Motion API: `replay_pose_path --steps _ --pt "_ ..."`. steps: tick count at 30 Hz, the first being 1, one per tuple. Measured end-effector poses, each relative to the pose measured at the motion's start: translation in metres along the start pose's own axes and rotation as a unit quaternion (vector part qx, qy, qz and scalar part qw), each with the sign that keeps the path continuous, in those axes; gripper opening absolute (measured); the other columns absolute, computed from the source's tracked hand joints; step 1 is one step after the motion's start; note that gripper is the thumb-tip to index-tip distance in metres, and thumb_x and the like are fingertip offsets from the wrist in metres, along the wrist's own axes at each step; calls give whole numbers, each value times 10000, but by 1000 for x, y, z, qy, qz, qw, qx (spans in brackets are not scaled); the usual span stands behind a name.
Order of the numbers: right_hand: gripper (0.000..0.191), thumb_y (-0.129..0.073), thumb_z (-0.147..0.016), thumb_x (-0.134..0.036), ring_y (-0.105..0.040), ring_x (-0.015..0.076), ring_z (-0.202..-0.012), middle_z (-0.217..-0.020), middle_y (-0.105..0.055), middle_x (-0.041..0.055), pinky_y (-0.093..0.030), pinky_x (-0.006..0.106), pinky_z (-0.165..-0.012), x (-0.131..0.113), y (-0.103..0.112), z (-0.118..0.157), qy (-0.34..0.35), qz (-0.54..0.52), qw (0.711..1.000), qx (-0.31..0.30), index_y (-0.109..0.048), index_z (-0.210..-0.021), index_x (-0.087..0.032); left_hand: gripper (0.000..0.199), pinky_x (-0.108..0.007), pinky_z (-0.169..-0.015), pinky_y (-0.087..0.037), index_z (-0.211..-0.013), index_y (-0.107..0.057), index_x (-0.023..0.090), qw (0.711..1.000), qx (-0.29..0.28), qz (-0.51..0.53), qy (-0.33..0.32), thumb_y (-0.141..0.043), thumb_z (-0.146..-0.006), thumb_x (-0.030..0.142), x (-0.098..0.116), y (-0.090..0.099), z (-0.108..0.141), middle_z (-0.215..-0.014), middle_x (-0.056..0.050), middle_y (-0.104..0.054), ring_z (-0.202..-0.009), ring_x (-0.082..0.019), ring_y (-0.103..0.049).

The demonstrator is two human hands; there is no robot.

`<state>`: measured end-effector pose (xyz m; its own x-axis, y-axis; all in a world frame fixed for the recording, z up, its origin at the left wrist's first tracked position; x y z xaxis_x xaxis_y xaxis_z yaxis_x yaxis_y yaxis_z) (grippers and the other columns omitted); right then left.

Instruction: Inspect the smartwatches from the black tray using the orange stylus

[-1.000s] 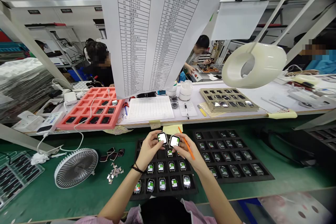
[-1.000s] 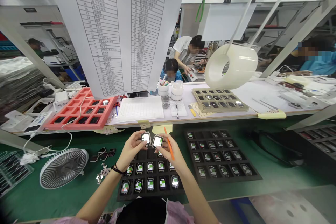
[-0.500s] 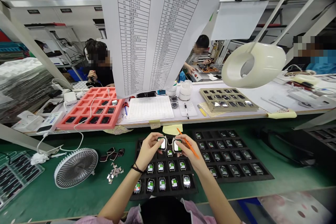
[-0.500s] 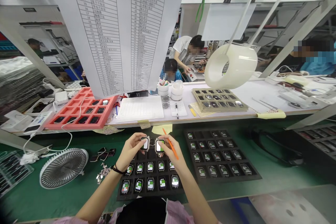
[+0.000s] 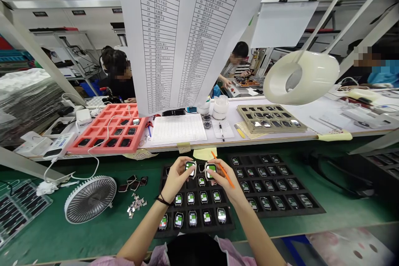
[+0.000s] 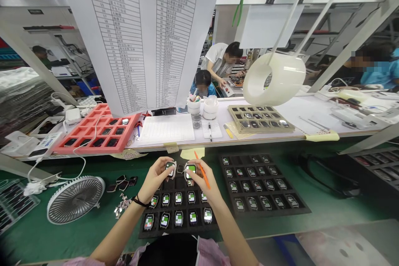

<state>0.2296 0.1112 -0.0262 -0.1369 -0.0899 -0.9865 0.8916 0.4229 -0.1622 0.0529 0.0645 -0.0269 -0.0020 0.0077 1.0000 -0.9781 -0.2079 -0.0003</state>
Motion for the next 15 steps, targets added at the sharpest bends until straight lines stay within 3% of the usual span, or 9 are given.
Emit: replay_pose_path --steps 6,11,15 --pt "271 -696 -762 -469 -431 104 -562 -689 -453 -21 -398 198 -421 2 1 -1 -22 -11 999 27 -639 -859 -223 346 -193 -522 -467 -884 -596 177 999 23 11 23 -587 -811 515 7 2 2 -833 -28 -584 -689 -126 -530" --pt "286 -557 -869 -482 -526 100 -525 -730 -550 -2 -311 210 -404 6 4 -2 -3 -29 1000 -1 -619 -996 -234 404 -257 -612 -528 -1041 -613 185 999 13 27 24 -574 -813 515 7 3 1 -961 -60 -627 -805 -177 -589" --pt "313 -634 -827 -433 -584 124 -580 -809 -579 6 -317 216 -413 7 4 -2 15 -20 999 -24 -587 -1079 -252 445 -281 -675 -542 -1135 -564 191 1000 -2 30 9 -627 -788 463 0 2 -2 -1088 -84 -637 -898 -196 -610"
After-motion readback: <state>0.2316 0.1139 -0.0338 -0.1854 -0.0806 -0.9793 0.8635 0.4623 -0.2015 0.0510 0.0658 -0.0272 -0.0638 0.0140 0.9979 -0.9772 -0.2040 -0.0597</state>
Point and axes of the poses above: each hand's wrist, its own z-axis away from the middle knuckle, its own y-axis out of the back of the hand, x = y × z, the point moved 1 cm from there along -z, towards the middle knuckle
